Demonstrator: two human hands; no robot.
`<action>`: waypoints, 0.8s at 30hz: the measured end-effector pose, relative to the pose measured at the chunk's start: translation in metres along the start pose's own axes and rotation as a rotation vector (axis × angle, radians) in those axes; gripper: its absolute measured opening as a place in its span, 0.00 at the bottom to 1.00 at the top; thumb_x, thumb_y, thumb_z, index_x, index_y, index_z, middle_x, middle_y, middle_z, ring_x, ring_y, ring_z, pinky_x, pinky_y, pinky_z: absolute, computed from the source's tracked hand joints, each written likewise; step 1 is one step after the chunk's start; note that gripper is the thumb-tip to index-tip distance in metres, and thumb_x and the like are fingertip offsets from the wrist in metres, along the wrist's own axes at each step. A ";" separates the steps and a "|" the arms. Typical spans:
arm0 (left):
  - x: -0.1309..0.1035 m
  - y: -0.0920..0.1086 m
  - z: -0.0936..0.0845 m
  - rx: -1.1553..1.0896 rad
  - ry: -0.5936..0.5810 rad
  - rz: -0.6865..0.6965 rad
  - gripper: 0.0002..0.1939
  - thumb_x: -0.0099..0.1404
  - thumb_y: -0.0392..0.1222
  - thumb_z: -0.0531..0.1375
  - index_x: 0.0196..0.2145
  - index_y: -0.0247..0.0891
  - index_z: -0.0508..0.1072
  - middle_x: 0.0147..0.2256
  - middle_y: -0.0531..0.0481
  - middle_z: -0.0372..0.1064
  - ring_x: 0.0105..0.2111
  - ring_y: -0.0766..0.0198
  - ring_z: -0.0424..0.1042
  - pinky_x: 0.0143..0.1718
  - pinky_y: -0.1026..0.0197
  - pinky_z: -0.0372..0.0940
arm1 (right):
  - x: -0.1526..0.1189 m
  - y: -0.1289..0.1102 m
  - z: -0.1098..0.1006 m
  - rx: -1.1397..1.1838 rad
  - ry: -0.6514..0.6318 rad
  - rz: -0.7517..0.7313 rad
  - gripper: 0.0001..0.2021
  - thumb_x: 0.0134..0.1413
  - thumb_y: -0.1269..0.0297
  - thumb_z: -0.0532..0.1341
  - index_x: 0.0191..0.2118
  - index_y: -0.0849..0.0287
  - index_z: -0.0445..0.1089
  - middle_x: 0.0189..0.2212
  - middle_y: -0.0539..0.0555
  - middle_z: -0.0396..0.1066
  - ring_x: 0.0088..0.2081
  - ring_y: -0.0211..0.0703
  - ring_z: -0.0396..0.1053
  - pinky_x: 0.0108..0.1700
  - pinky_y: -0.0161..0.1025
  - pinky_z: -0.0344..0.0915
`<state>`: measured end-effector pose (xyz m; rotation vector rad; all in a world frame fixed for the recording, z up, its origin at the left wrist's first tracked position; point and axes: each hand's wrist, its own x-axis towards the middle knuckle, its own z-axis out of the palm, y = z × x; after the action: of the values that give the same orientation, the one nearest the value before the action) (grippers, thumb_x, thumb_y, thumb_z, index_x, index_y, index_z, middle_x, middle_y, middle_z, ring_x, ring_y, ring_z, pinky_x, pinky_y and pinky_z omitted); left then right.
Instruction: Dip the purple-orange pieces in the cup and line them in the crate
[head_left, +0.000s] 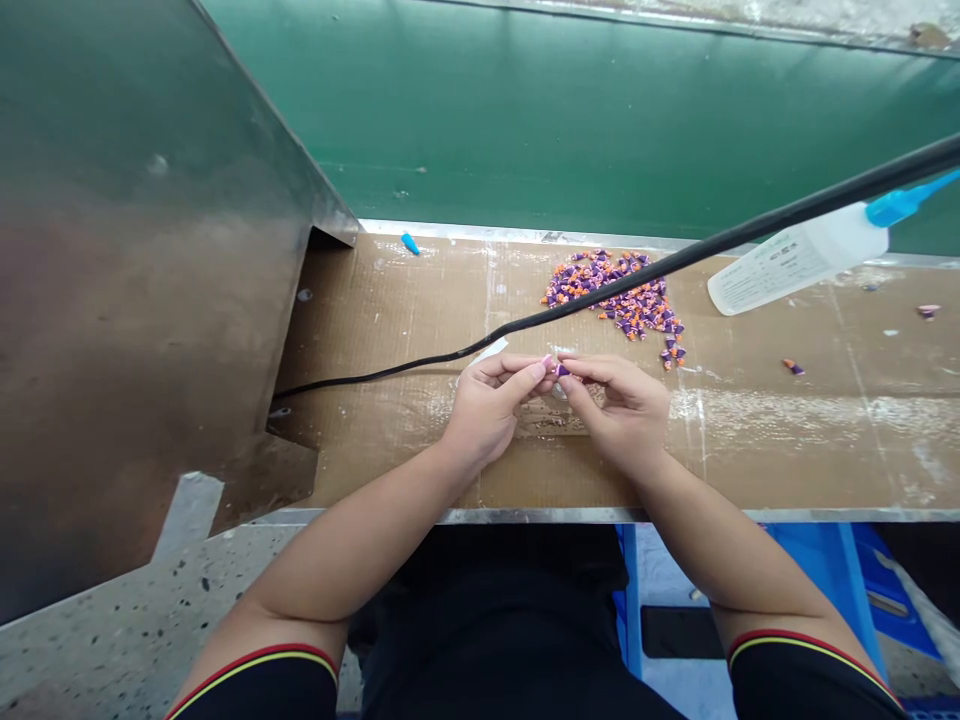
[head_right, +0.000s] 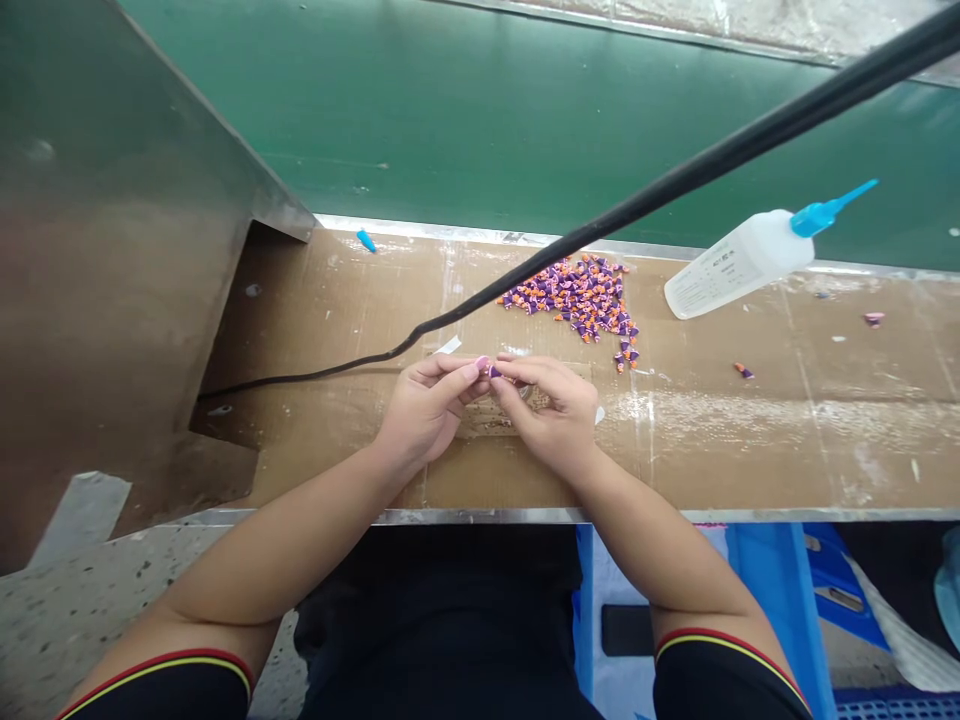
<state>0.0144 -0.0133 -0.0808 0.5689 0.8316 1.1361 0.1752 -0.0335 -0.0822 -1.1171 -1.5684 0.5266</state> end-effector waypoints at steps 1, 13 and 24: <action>0.000 0.001 0.000 -0.006 -0.005 0.000 0.17 0.48 0.52 0.83 0.30 0.42 0.87 0.33 0.47 0.83 0.32 0.70 0.79 0.39 0.69 0.76 | 0.000 -0.001 0.000 0.003 -0.008 0.007 0.08 0.65 0.69 0.69 0.45 0.49 0.85 0.43 0.53 0.87 0.44 0.48 0.85 0.48 0.47 0.83; -0.004 -0.005 -0.003 0.153 -0.010 0.134 0.10 0.57 0.50 0.78 0.32 0.44 0.87 0.33 0.47 0.82 0.34 0.63 0.80 0.43 0.59 0.79 | -0.001 0.001 0.001 0.011 0.022 -0.018 0.09 0.66 0.69 0.70 0.45 0.46 0.86 0.40 0.51 0.87 0.40 0.47 0.86 0.44 0.46 0.84; -0.016 -0.005 0.004 0.376 -0.020 0.494 0.06 0.67 0.37 0.70 0.37 0.48 0.88 0.42 0.49 0.85 0.45 0.58 0.86 0.53 0.54 0.82 | -0.002 0.003 0.003 -0.134 0.100 -0.231 0.08 0.64 0.71 0.72 0.44 0.48 0.83 0.40 0.52 0.86 0.40 0.47 0.86 0.41 0.44 0.86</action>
<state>0.0177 -0.0297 -0.0782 1.1415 0.9213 1.4244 0.1735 -0.0332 -0.0863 -1.0281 -1.6376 0.2105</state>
